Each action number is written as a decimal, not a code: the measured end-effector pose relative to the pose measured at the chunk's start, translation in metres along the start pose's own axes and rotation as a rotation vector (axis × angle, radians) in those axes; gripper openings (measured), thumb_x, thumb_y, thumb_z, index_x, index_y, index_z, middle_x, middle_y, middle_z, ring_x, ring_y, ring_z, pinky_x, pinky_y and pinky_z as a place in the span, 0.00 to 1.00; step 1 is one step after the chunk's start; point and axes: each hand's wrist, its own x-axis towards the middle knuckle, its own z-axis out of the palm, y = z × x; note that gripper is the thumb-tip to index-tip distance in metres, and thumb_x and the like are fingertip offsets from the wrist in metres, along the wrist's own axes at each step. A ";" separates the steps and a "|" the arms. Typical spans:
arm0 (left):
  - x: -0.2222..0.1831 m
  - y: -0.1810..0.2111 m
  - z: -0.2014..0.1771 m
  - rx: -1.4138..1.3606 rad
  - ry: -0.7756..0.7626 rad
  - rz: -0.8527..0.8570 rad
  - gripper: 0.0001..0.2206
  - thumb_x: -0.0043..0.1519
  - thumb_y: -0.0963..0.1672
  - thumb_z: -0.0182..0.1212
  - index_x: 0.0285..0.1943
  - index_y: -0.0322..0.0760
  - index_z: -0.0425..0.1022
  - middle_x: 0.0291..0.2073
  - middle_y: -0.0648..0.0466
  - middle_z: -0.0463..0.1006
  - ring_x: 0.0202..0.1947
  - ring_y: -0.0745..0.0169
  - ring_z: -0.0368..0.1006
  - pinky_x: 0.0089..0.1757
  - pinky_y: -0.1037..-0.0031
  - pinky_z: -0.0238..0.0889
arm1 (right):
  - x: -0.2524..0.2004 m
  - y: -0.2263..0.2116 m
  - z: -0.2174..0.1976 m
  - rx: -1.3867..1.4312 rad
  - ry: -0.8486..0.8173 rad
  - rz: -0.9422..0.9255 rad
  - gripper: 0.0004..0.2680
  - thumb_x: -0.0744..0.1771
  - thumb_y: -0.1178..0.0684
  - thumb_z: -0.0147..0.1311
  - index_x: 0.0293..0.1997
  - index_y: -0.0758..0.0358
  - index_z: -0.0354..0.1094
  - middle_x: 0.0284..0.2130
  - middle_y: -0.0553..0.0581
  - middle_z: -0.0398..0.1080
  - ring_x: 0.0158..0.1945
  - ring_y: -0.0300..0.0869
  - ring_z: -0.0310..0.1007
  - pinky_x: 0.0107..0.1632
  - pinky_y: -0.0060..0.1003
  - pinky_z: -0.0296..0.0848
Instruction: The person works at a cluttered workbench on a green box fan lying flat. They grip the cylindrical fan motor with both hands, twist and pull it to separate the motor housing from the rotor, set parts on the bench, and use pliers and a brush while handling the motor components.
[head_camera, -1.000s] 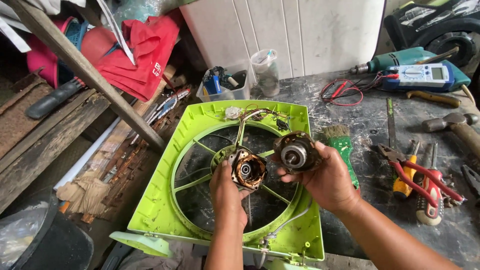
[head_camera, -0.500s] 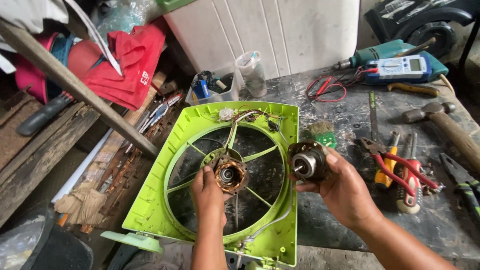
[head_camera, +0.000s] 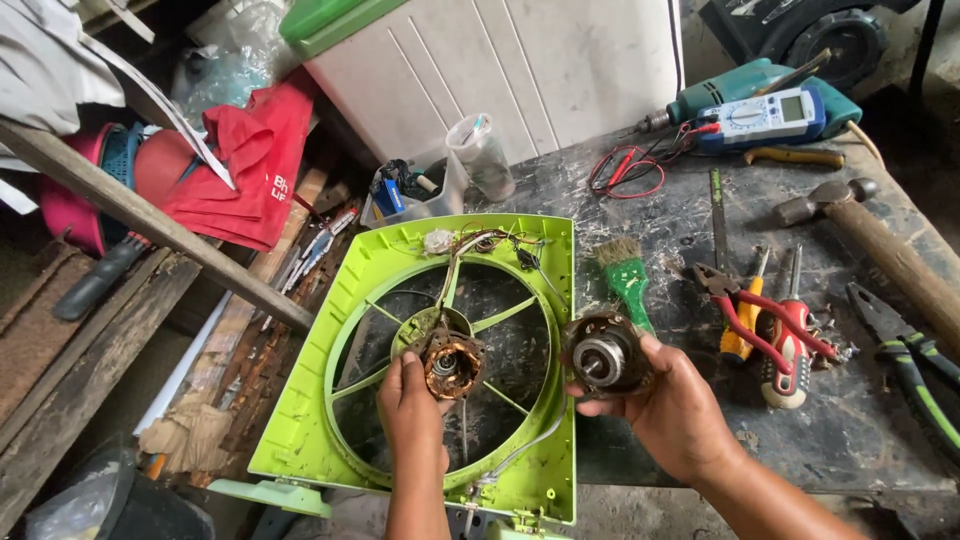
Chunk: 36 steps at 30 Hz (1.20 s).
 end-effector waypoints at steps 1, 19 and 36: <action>0.000 0.001 -0.001 0.004 0.002 0.001 0.22 0.69 0.49 0.44 0.70 0.42 0.68 0.64 0.42 0.73 0.61 0.40 0.73 0.50 0.51 0.76 | 0.000 0.000 0.001 0.005 0.001 0.001 0.23 0.66 0.44 0.44 0.62 0.75 0.63 0.46 0.76 0.74 0.40 0.70 0.79 0.35 0.52 0.81; -0.002 0.021 0.000 -0.158 0.119 -0.116 0.18 0.72 0.43 0.38 0.69 0.45 0.69 0.72 0.44 0.62 0.46 0.27 0.80 0.41 0.58 0.81 | -0.007 0.002 0.005 -0.003 0.030 0.039 0.23 0.66 0.42 0.47 0.60 0.73 0.65 0.45 0.77 0.76 0.39 0.69 0.80 0.34 0.53 0.82; 0.005 0.025 0.000 0.257 0.051 -0.009 0.21 0.71 0.40 0.37 0.73 0.44 0.64 0.72 0.46 0.60 0.43 0.35 0.81 0.39 0.58 0.82 | -0.012 -0.007 0.003 -0.028 0.029 0.016 0.22 0.66 0.42 0.49 0.60 0.72 0.65 0.45 0.73 0.75 0.40 0.68 0.80 0.33 0.51 0.83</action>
